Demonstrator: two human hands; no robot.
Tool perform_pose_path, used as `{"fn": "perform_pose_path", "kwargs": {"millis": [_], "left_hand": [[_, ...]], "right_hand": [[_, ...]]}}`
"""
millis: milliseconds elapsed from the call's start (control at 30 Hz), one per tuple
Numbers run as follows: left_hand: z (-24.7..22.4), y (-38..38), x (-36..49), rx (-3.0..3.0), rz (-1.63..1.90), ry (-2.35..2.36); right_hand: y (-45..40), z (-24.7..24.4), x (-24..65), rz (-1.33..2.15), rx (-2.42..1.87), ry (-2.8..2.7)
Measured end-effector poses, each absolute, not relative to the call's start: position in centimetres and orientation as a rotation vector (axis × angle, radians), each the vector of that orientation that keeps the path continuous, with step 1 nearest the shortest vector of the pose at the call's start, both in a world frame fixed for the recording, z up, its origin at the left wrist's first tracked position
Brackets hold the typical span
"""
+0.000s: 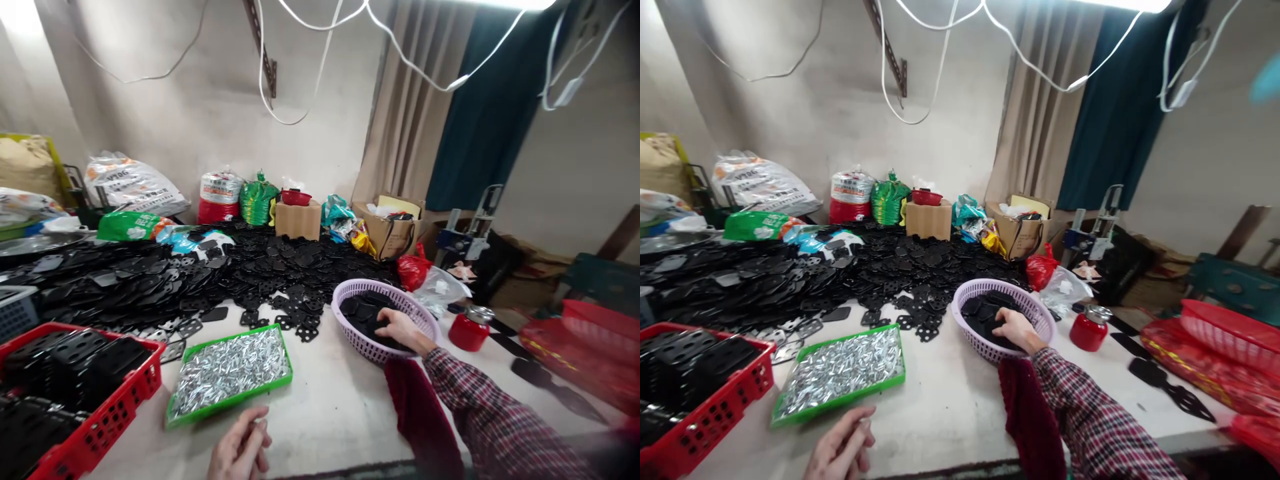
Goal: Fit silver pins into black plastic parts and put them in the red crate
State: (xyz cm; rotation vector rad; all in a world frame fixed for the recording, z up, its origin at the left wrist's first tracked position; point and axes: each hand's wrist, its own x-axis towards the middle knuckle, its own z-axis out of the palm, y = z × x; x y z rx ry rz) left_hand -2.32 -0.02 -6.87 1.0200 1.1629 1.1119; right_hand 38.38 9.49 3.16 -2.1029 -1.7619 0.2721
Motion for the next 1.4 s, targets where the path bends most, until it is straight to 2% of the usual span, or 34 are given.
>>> {"fn": "perform_pose_path", "kwargs": {"millis": [200,367,467,567,767,933,1000,1100,1133,1267,1400], "left_hand": [[-6.9,0.1,-2.2,1.071,1.084,1.121],[-5.1,0.0,0.1,1.282,1.139,1.173],[-3.5,0.0,1.3,1.416,1.28,1.161],[-2.2,-0.1,1.7,1.287,1.273,1.139],[-1.5,-0.3,1.4,0.4,1.333,0.779],[-1.9,-0.2,-0.4,0.229,1.39,0.798],[-1.8,-0.2,-1.0,0.22,1.421,0.82],[-1.7,-0.3,-1.3,0.227,1.44,0.879],[-1.7,-0.3,-1.3,0.228,1.445,0.903],[-1.6,-0.1,-1.5,0.245,1.462,0.904],[-1.5,0.3,-3.0,0.244,1.512,0.907]], "right_hand": [[8.0,7.1,35.0,0.213,-1.788,-1.631],[6.0,6.1,24.6,0.878,-1.233,-1.415],[5.6,3.6,19.2,1.019,-1.143,-1.321],[5.3,1.4,16.3,0.907,-1.136,-1.332],[2.7,-0.6,14.3,0.211,-0.923,-1.882],[1.7,-1.0,14.7,0.224,-0.535,-2.268],[3.4,-0.9,16.1,0.274,-0.711,-2.229],[8.0,-1.0,18.9,0.23,-1.471,-2.129],[9.6,-1.1,19.6,0.212,-1.594,-2.126],[13.3,-2.3,20.4,0.159,-1.78,-2.194],[12.0,-2.9,19.9,0.109,-1.828,-2.271]]}}
